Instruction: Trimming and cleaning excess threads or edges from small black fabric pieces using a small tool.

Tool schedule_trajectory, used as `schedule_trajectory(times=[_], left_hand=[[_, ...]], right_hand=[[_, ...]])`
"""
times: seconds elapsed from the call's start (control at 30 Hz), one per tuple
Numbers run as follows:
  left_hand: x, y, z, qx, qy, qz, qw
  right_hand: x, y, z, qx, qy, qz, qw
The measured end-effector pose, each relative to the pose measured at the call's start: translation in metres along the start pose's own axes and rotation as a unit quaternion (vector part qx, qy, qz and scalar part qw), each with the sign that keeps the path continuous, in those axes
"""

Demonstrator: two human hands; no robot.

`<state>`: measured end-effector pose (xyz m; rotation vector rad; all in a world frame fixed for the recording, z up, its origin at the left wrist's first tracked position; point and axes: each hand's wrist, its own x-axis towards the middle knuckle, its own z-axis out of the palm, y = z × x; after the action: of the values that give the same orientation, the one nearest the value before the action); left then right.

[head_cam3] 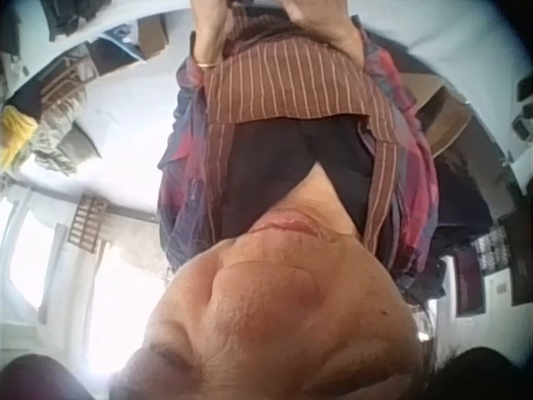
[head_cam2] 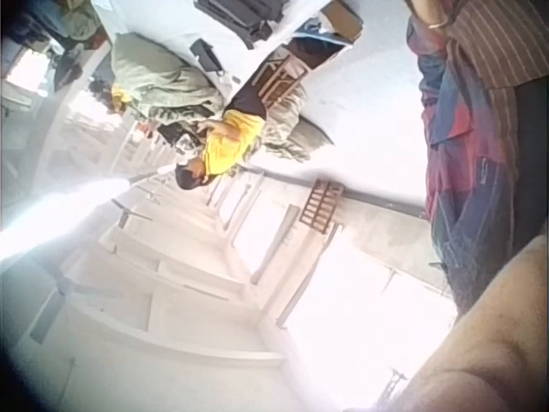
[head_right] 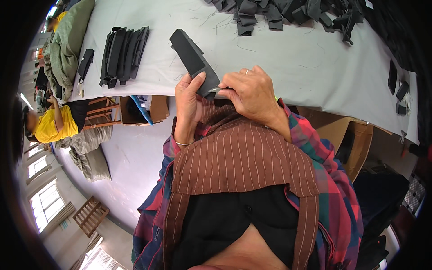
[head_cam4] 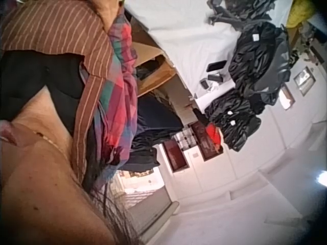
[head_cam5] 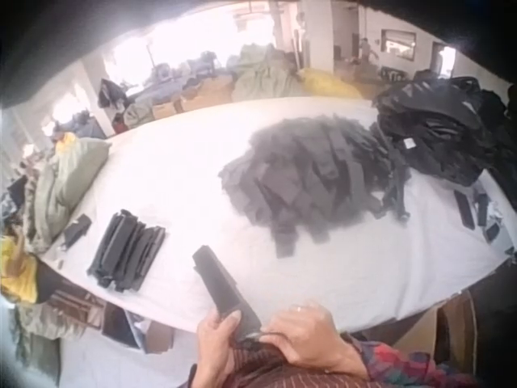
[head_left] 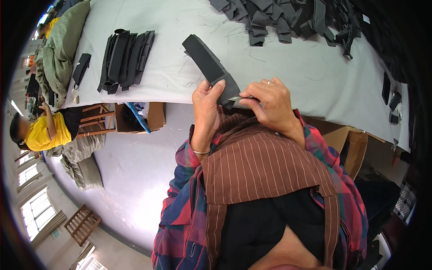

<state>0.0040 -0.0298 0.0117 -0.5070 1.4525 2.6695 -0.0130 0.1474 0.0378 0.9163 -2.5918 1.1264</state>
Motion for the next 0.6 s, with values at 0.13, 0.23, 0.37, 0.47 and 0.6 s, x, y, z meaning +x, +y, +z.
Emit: schedule_trajectory(times=[0.13, 0.23, 0.37, 0.47, 0.6], left_hand=[[-0.001, 0.001, 0.004, -0.005, -0.002, 0.008, 1.000], [0.000, 0.000, 0.003, -0.009, 0.006, 0.008, 1.000], [-0.002, 0.008, -0.007, 0.001, 0.011, -0.031, 0.999], [-0.002, 0.011, -0.004, 0.007, 0.008, -0.034, 0.999], [-0.001, 0.011, -0.007, 0.012, -0.021, -0.065, 0.998]], right_hand=[[0.000, -0.001, 0.003, 0.047, 0.021, 0.019, 0.999], [-0.003, 0.001, 0.002, 0.055, -0.024, 0.009, 0.998], [-0.002, 0.008, -0.016, 0.162, -0.002, 0.114, 0.980], [-0.005, 0.016, -0.012, 0.156, 0.024, 0.083, 0.984], [-0.002, 0.015, -0.006, 0.152, 0.017, 0.076, 0.985]])
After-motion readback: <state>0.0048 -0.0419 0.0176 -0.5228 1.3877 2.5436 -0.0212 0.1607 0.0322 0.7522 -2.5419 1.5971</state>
